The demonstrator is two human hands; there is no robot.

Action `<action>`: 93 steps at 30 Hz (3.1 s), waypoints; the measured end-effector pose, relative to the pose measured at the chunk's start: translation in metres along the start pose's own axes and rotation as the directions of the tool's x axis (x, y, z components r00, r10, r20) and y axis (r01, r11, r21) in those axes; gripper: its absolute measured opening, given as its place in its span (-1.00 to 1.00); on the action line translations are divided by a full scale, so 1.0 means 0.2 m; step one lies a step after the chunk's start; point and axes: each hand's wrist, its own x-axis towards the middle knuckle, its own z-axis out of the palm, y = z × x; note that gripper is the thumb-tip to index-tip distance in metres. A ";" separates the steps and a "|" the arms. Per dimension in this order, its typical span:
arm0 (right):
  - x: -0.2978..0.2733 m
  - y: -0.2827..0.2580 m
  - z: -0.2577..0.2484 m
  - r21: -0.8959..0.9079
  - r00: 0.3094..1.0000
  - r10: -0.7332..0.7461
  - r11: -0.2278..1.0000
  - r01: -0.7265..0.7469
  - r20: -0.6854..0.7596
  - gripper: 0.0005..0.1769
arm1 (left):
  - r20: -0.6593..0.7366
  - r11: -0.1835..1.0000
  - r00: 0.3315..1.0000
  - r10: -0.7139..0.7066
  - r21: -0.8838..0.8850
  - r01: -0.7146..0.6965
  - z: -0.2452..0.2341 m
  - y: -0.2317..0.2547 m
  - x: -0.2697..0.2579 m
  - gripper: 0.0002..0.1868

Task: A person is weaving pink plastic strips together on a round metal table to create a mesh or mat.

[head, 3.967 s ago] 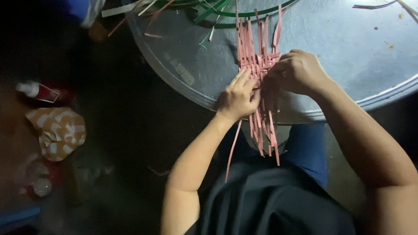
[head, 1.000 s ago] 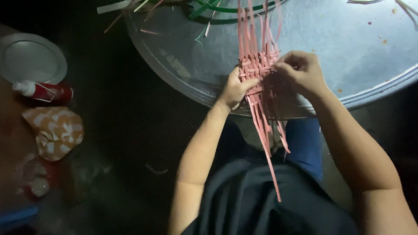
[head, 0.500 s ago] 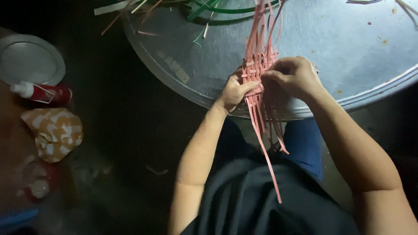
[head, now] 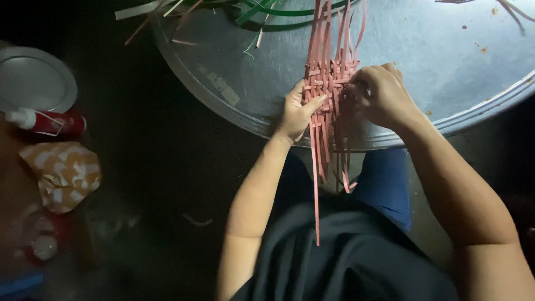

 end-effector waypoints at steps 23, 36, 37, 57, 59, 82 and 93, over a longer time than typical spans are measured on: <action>-0.01 -0.11 0.08 -0.061 0.984 0.153 0.985 -0.159 -0.091 -0.81 | -0.026 0.945 0.981 0.193 0.273 -0.179 -0.09 -0.15 -0.01 -0.75; 0.00 -0.06 0.21 -0.055 0.956 0.061 0.995 -0.080 -0.286 -0.80 | -0.017 0.889 0.975 0.220 0.415 -0.193 -0.05 -0.04 -0.02 -0.81; 0.01 -0.04 0.22 -0.054 0.956 0.062 0.995 -0.080 -0.286 -0.80 | -0.017 0.889 0.976 0.219 0.416 -0.192 -0.05 -0.03 -0.02 -0.81; -0.01 -0.02 0.02 0.186 0.955 -0.207 0.951 0.247 -0.211 -0.89 | -0.073 0.963 0.982 0.173 0.224 -0.153 -0.05 -0.10 0.01 -0.75; 0.00 0.04 0.04 0.164 0.952 -0.211 0.954 0.250 -0.222 -0.90 | -0.032 0.962 0.987 0.155 0.230 -0.143 -0.03 -0.06 0.01 -0.76; 0.05 0.07 0.21 -0.105 0.975 0.063 0.991 -0.087 -0.212 -0.80 | 0.198 0.296 0.955 0.220 0.919 -0.259 -0.10 0.00 0.03 -0.77; 0.11 0.01 0.09 -0.117 0.991 0.133 0.984 -0.132 0.000 -0.80 | 0.292 0.344 0.954 0.067 0.891 -0.297 -0.20 0.00 0.11 -0.92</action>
